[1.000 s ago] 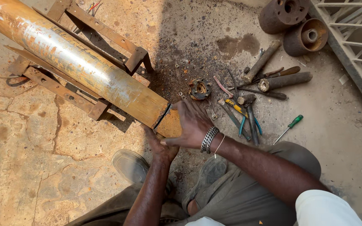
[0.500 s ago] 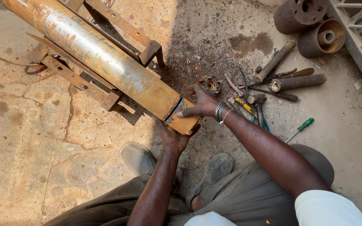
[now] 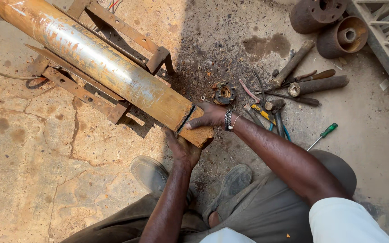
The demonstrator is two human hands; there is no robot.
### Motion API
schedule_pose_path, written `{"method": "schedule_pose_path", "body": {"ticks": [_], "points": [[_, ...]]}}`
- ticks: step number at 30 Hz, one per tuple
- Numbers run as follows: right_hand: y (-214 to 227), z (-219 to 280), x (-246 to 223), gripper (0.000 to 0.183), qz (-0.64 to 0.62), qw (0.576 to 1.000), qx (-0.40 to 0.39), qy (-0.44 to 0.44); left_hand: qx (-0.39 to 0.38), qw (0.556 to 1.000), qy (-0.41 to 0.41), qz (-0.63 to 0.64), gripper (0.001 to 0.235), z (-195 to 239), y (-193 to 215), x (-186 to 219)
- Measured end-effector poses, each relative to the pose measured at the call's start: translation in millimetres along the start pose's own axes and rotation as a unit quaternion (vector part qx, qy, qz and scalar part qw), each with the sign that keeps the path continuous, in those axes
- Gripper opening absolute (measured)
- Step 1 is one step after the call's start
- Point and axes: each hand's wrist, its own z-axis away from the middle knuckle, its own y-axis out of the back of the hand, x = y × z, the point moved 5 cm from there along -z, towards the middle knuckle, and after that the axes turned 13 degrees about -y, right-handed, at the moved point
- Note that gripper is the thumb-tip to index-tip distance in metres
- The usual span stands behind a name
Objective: The person is repairing a yellow metal pipe. They use pliers to remove a small metal ring and a hammer to strike the pipe's end, dislodging rust and debris.
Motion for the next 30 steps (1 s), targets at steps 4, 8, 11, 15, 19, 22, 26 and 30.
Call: {"method": "schedule_pose_path", "body": {"ticks": [4, 8, 11, 15, 19, 22, 26, 30], "points": [[-16.3, 25.3, 12.0, 0.143, 0.372, 0.904, 0.208, 0.036, 0.209, 0.976, 0.002, -0.064, 0.11, -0.1, 25.7, -2.2], [4.6, 15.5, 2.5, 0.129, 0.017, 0.991, 0.104, 0.08, 0.065, 0.998, 0.004, -0.01, 0.118, -1.5, 7.1, -7.3], [-8.3, 10.1, -0.8, 0.131, -0.102, 0.992, -0.079, 0.016, 0.095, 0.995, -0.006, -0.002, 0.11, -1.7, 3.1, -8.9], [-8.5, 35.7, -5.7, 0.138, 0.274, 0.929, 0.244, 0.052, 0.093, 0.993, -0.05, 0.05, 0.101, -5.9, -1.4, -2.3], [7.0, 30.5, 1.2, 0.132, 0.093, 0.978, 0.185, 0.011, 0.076, 0.995, -0.014, 0.065, 0.107, 1.6, -11.5, -2.2], [-6.9, 2.7, -4.6, 0.127, -0.237, 0.957, -0.168, 0.025, 0.122, 0.991, -0.034, -0.045, 0.1, 3.6, -14.6, 6.5], [-11.0, 0.4, 20.7, 0.113, 0.226, 0.956, 0.186, 0.014, 0.097, 0.993, -0.038, 0.049, 0.102, 5.5, -17.6, 5.6], [-14.1, -2.2, 32.4, 0.117, 0.053, 0.983, 0.126, 0.119, 0.076, 0.993, -0.083, 0.044, 0.096, 4.2, -16.8, 6.5]]}}
